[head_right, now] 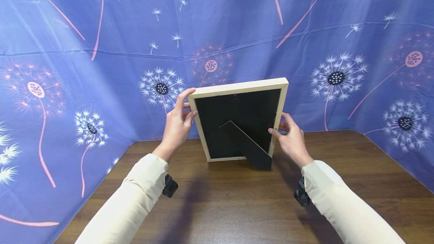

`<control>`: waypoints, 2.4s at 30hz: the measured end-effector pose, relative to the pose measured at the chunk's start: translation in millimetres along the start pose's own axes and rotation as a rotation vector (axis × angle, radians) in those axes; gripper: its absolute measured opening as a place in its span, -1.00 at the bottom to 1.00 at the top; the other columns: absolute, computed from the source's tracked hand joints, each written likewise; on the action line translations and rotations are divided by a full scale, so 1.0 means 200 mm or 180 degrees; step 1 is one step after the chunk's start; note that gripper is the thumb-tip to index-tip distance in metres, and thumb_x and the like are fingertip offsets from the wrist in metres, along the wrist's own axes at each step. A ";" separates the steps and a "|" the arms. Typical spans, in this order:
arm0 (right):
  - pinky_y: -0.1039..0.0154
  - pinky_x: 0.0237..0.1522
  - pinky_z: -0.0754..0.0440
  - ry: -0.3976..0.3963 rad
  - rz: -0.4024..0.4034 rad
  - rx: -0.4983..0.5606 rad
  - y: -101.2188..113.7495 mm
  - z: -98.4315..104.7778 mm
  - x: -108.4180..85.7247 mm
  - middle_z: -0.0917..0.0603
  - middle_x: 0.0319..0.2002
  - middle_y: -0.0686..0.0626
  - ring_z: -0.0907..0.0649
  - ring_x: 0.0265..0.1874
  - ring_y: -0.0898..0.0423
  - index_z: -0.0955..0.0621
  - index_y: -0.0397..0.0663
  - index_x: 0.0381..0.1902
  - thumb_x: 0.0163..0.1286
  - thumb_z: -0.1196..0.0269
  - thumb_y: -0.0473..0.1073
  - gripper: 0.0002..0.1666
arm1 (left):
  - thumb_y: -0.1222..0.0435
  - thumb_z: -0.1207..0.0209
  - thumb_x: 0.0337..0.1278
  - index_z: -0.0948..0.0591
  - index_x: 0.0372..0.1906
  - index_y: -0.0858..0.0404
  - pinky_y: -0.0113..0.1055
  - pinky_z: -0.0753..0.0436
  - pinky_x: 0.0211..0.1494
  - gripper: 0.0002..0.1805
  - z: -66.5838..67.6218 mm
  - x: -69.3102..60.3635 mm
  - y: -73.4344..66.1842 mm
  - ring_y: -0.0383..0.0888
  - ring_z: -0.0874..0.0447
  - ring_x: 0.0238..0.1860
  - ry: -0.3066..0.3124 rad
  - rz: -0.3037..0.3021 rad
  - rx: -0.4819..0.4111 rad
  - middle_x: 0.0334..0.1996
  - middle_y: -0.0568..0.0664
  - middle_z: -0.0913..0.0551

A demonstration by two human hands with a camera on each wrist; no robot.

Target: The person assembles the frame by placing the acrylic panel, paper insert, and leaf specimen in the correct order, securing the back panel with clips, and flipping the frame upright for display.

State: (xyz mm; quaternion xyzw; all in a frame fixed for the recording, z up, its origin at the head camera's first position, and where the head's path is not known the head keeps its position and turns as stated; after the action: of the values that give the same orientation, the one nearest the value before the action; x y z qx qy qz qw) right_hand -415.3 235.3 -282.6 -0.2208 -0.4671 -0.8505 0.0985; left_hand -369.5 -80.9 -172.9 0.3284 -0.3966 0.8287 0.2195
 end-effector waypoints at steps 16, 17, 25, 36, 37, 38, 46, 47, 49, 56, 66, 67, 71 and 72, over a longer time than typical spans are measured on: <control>0.43 -0.24 -0.50 0.0094 -0.0009 -0.0485 -0.02 0.10 -0.15 -0.72 -0.10 -0.22 -0.59 -0.22 0.33 -0.58 -0.28 0.09 0.44 -0.34 -0.03 -0.53 | 0.47 -0.15 0.41 -0.33 0.44 -0.10 -0.05 -0.74 0.03 -0.36 0.01 0.02 0.01 0.09 -0.76 0.02 -0.0072 0.0043 0.0061 -0.01 0.18 -0.72; 0.43 -0.25 -0.51 0.0187 0.0033 -0.0502 -0.02 0.08 -0.15 -0.73 -0.12 -0.20 -0.61 -0.22 0.30 -0.60 -0.27 0.07 0.44 -0.33 -0.03 -0.56 | 0.47 -0.15 0.41 -0.33 0.44 -0.10 -0.04 -0.74 0.02 -0.36 0.01 0.02 0.01 0.09 -0.76 0.01 -0.0073 0.0045 0.0065 -0.01 0.18 -0.72; 0.02 -0.06 -0.67 0.0918 0.0253 -0.0557 -0.02 -0.11 -0.23 -0.77 -0.11 -0.08 -0.72 -0.08 -0.11 -0.67 -0.20 0.11 0.47 -0.31 -0.04 -0.60 | 0.48 -0.16 0.41 -0.34 0.43 -0.09 -0.03 -0.73 -0.01 -0.36 0.01 0.03 0.01 0.08 -0.77 0.00 -0.0087 0.0026 0.0108 -0.03 0.17 -0.73; -0.18 -0.04 -0.67 0.1120 0.0304 -0.0582 -0.02 -0.24 -0.29 -0.74 -0.02 -0.25 -0.71 -0.05 -0.21 -0.68 -0.30 0.09 0.50 -0.28 -0.13 -0.63 | 0.47 -0.15 0.42 -0.32 0.43 -0.07 -0.01 -0.73 -0.05 -0.38 0.00 0.02 0.00 0.09 -0.76 -0.01 -0.0111 -0.0040 0.0172 -0.01 0.19 -0.71; -0.17 -0.04 -0.67 0.1098 0.0316 -0.0592 -0.02 -0.24 -0.29 -0.74 -0.02 -0.25 -0.71 -0.05 -0.21 -0.70 -0.29 0.05 0.49 -0.28 -0.14 -0.66 | 0.47 -0.16 0.42 -0.32 0.43 -0.07 -0.01 -0.73 -0.06 -0.38 0.00 0.02 0.00 0.09 -0.76 -0.01 -0.0125 -0.0047 0.0179 -0.01 0.19 -0.71; -0.17 -0.03 -0.66 0.1074 0.0333 -0.0608 -0.01 -0.24 -0.29 -0.74 -0.02 -0.25 -0.71 -0.05 -0.20 -0.71 -0.27 0.02 0.49 -0.28 -0.14 -0.69 | 0.47 -0.16 0.41 -0.32 0.42 -0.07 0.00 -0.73 -0.07 -0.38 0.00 0.02 0.00 0.09 -0.76 -0.02 -0.0139 -0.0057 0.0189 -0.01 0.20 -0.71; 0.06 -0.17 -0.65 0.1054 0.0437 -0.0680 0.02 -0.22 -0.33 -0.77 -0.14 -0.07 -0.69 -0.18 0.03 -0.76 -0.09 -0.14 0.47 -0.30 -0.15 -0.84 | 0.46 -0.15 0.42 -0.32 0.42 -0.07 -0.01 -0.74 -0.09 -0.38 0.00 0.01 0.01 0.11 -0.76 -0.02 -0.0195 -0.0064 0.0163 0.01 0.21 -0.71; 0.11 -0.20 -0.64 0.1072 0.0473 -0.0681 0.03 -0.22 -0.34 -0.77 -0.16 -0.04 -0.68 -0.21 0.08 -0.76 -0.07 -0.15 0.46 -0.30 -0.16 -0.86 | 0.47 -0.15 0.42 -0.32 0.42 -0.07 -0.01 -0.75 -0.10 -0.38 0.00 0.01 0.01 0.12 -0.76 -0.02 -0.0198 -0.0066 0.0142 0.01 0.22 -0.70; 0.17 -0.25 -0.62 0.1115 0.0546 -0.0661 0.04 -0.22 -0.35 -0.77 -0.23 0.05 -0.66 -0.27 0.17 -0.75 -0.03 -0.18 0.46 -0.31 -0.17 -0.89 | 0.48 -0.15 0.41 -0.33 0.42 -0.05 -0.02 -0.76 -0.08 -0.38 -0.01 0.00 0.01 0.12 -0.77 -0.01 -0.0211 -0.0073 0.0103 0.03 0.24 -0.69; 0.25 -0.30 -0.58 0.1258 0.0624 -0.0565 0.07 -0.21 -0.40 -0.71 -0.32 0.25 -0.60 -0.33 0.30 -0.73 0.08 -0.18 0.47 -0.29 -0.15 -0.92 | 0.50 -0.16 0.39 -0.33 0.40 -0.04 -0.04 -0.75 0.00 -0.38 -0.02 -0.02 -0.01 0.12 -0.77 -0.01 -0.0308 -0.0173 0.0095 0.04 0.26 -0.70; 0.32 -0.46 -0.51 0.1576 0.0552 -0.0100 0.14 -0.23 -0.52 -0.63 -0.43 0.23 -0.56 -0.48 0.27 -0.71 0.09 -0.16 0.52 -0.24 -0.12 -0.89 | 0.53 -0.14 0.39 -0.32 0.40 0.00 -0.08 -0.73 0.06 -0.38 -0.05 -0.05 -0.02 0.13 -0.74 0.05 -0.0364 -0.0283 0.0024 0.09 0.26 -0.67; 0.32 -0.47 -0.50 0.1591 0.0544 -0.0066 0.15 -0.23 -0.53 -0.62 -0.45 0.23 -0.57 -0.48 0.26 -0.71 0.09 -0.16 0.52 -0.24 -0.12 -0.90 | 0.53 -0.14 0.39 -0.32 0.40 0.00 -0.09 -0.73 0.07 -0.38 -0.05 -0.06 -0.02 0.12 -0.74 0.05 -0.0364 -0.0288 0.0014 0.09 0.26 -0.67; 0.32 -0.51 -0.48 0.1663 0.0494 0.0083 0.17 -0.26 -0.57 -0.59 -0.53 0.22 -0.59 -0.51 0.20 -0.69 0.09 -0.19 0.53 -0.23 -0.12 -0.90 | 0.54 -0.14 0.39 -0.31 0.38 0.02 -0.11 -0.71 0.11 -0.39 -0.06 -0.08 -0.02 0.12 -0.72 0.08 -0.0386 -0.0348 -0.0036 0.15 0.25 -0.62; 0.33 -0.51 -0.47 0.1672 0.0492 0.0111 0.17 -0.26 -0.58 -0.58 -0.53 0.22 -0.59 -0.51 0.20 -0.69 0.10 -0.20 0.53 -0.23 -0.13 -0.90 | 0.54 -0.14 0.38 -0.31 0.38 0.03 -0.12 -0.71 0.11 -0.40 -0.07 -0.09 -0.02 0.13 -0.72 0.09 -0.0394 -0.0365 -0.0042 0.18 0.24 -0.60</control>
State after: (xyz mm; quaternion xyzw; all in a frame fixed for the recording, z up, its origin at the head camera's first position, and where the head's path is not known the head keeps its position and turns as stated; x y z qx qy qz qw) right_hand -315.3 167.9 -334.6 -0.0260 -0.4218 -0.8604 0.2846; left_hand -360.2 -69.8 -190.2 0.3997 -0.3953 0.7902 0.2439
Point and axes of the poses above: each hand's wrist, its own x-axis towards the middle knuckle, its own z-axis out of the back of the hand, y = z × x, the point moved 10 cm from there along x, towards the middle knuckle
